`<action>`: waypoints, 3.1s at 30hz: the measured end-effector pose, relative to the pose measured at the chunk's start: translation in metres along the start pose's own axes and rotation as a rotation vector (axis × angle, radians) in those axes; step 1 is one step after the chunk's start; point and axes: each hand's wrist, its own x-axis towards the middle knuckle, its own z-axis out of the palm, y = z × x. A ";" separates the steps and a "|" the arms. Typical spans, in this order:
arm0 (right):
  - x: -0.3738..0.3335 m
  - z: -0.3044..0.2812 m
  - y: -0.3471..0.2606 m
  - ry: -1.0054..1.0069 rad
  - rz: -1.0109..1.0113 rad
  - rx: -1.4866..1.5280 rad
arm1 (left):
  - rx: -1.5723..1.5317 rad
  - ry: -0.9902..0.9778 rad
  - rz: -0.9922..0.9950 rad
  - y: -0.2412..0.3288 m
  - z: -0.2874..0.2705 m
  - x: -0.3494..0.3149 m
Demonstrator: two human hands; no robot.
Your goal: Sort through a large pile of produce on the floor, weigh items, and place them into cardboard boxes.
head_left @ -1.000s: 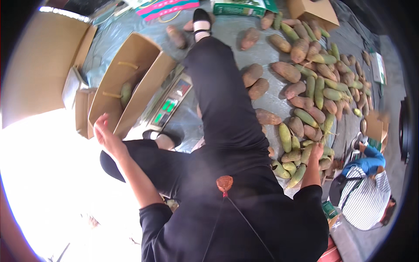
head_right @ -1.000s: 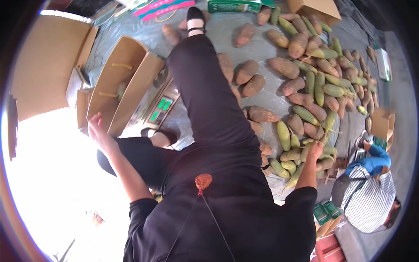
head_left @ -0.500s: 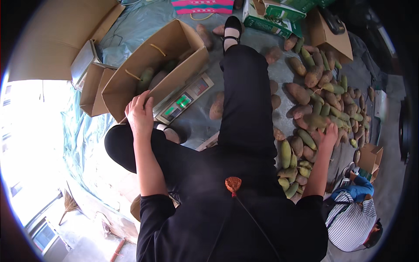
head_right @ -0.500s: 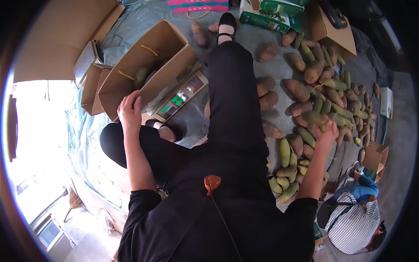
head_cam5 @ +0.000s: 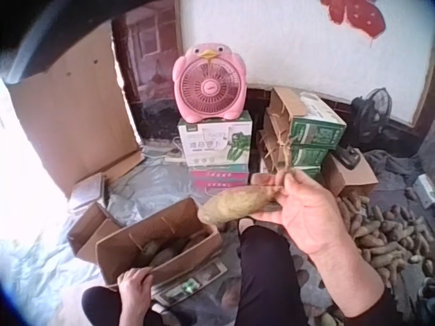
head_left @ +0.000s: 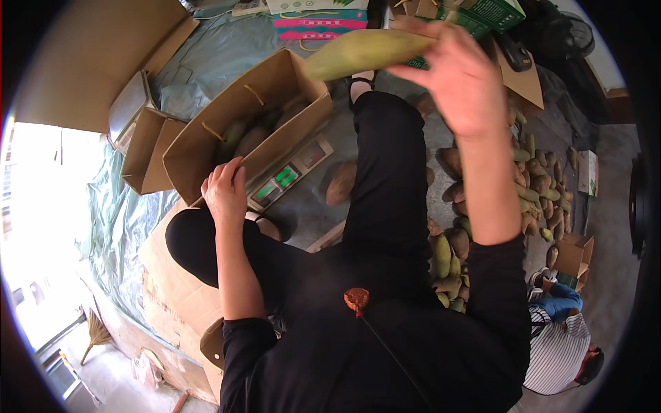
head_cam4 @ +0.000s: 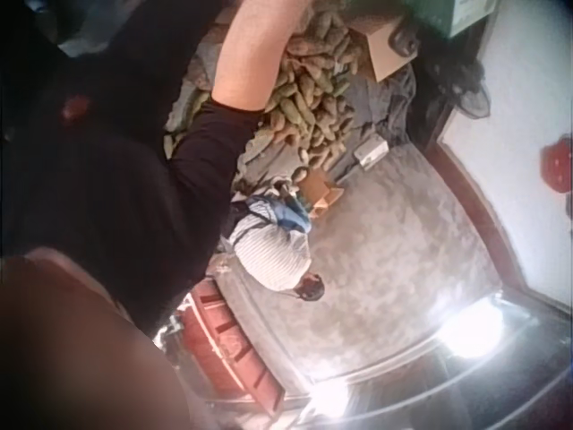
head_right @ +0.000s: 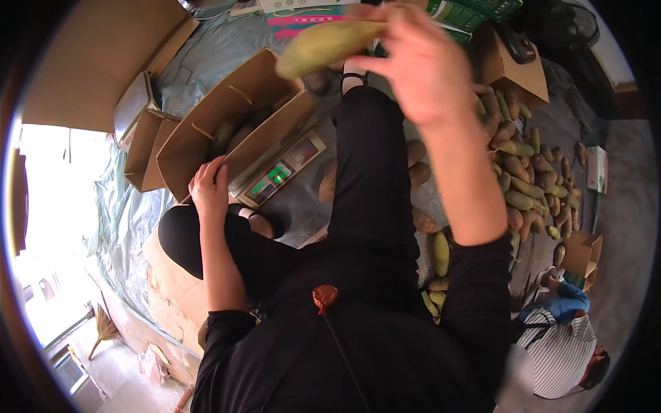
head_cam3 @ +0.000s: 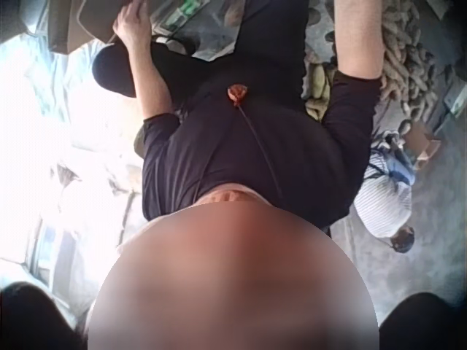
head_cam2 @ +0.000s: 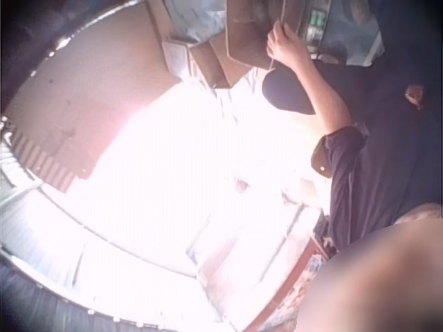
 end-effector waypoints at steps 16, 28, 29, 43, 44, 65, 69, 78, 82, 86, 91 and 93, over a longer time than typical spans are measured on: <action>-0.007 0.055 0.091 0.013 -0.251 -0.812 | -0.108 -0.012 0.115 -0.008 0.015 0.001; -0.265 -0.227 0.064 0.973 0.445 -1.068 | 0.030 0.036 0.115 -0.028 0.022 -0.001; -0.303 -0.239 0.073 1.027 0.482 -1.145 | 0.015 0.012 0.132 -0.026 0.031 0.001; -0.484 -0.252 0.218 0.929 1.173 -1.307 | 0.107 0.053 0.110 -0.025 0.036 0.000; -0.473 -0.248 0.217 0.916 1.158 -1.313 | 0.139 0.064 0.112 -0.030 0.028 -0.002; -0.470 -0.252 0.222 0.833 1.325 -1.552 | 0.161 0.084 0.178 -0.005 0.037 0.000; -0.462 -0.244 0.228 0.791 1.296 -1.509 | 0.154 0.092 0.167 -0.010 0.027 -0.003; -0.474 -0.233 0.232 0.846 1.288 -1.444 | 0.147 0.112 0.235 -0.011 0.029 -0.002; -0.497 -0.240 0.248 0.767 1.198 -1.580 | 0.234 0.111 0.230 -0.025 0.041 0.000; -0.451 -0.206 0.245 0.804 1.212 -1.520 | 0.231 0.173 0.229 -0.022 0.019 -0.002; -0.467 -0.211 0.235 0.857 1.282 -1.416 | 0.187 0.187 0.199 -0.014 0.027 -0.003; -0.474 -0.221 0.225 0.897 1.312 -1.448 | 0.202 0.182 0.180 -0.011 0.026 -0.004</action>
